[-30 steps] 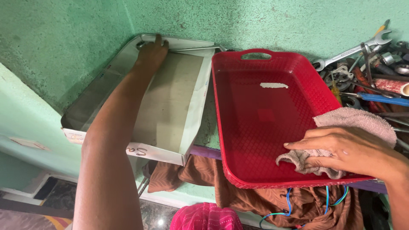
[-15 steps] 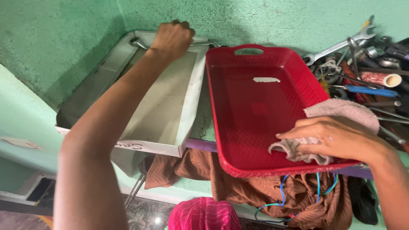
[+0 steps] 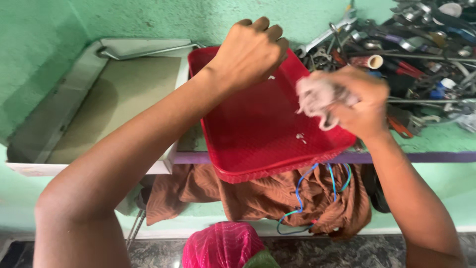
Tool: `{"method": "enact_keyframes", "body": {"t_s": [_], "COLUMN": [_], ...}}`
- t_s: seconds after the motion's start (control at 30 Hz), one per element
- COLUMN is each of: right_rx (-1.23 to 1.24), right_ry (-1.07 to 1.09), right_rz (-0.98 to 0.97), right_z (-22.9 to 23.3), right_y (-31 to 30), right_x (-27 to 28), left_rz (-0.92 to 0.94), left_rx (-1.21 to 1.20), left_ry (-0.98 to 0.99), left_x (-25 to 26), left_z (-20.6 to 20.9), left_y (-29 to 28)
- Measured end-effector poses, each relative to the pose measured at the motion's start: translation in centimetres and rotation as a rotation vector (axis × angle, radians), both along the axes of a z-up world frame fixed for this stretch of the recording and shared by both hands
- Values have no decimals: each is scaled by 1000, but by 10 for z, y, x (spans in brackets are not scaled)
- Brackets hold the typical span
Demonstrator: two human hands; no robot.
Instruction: The person picks up several wrenches from a workbench, wipes them individually with a cloth, and places them into a tray or a box.
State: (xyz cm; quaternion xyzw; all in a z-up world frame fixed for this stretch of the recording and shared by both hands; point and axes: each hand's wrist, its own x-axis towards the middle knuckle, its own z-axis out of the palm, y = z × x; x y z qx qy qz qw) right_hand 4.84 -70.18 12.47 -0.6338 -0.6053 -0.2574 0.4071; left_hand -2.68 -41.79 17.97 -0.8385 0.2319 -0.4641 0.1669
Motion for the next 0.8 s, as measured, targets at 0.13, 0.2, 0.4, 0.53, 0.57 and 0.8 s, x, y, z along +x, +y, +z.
{"method": "enact_keyframes", "body": {"t_s": [0.13, 0.2, 0.4, 0.53, 0.57, 0.8], "right_rx": [407, 360, -51, -316, -353, -344], "right_ry": [338, 496, 270, 36, -32, -208], "right_rz": [191, 407, 515, 186, 75, -373], "right_z": [-14, -7, 10, 13, 11, 0], "right_y": [-46, -78, -121, -142, -143, -151], "right_x": [20, 7, -50, -79, -83, -75], "left_rz": [-35, -68, -108, 51, 65, 141], "left_rx": [12, 6, 41, 49, 30, -64], "left_ry": [-37, -10, 40, 160, 93, -29], "left_x": [20, 25, 46, 91, 104, 187], "left_z": [-2, -5, -16, -13, -13, -25], "left_y": [-37, -55, -95, -90, -86, -81]}}
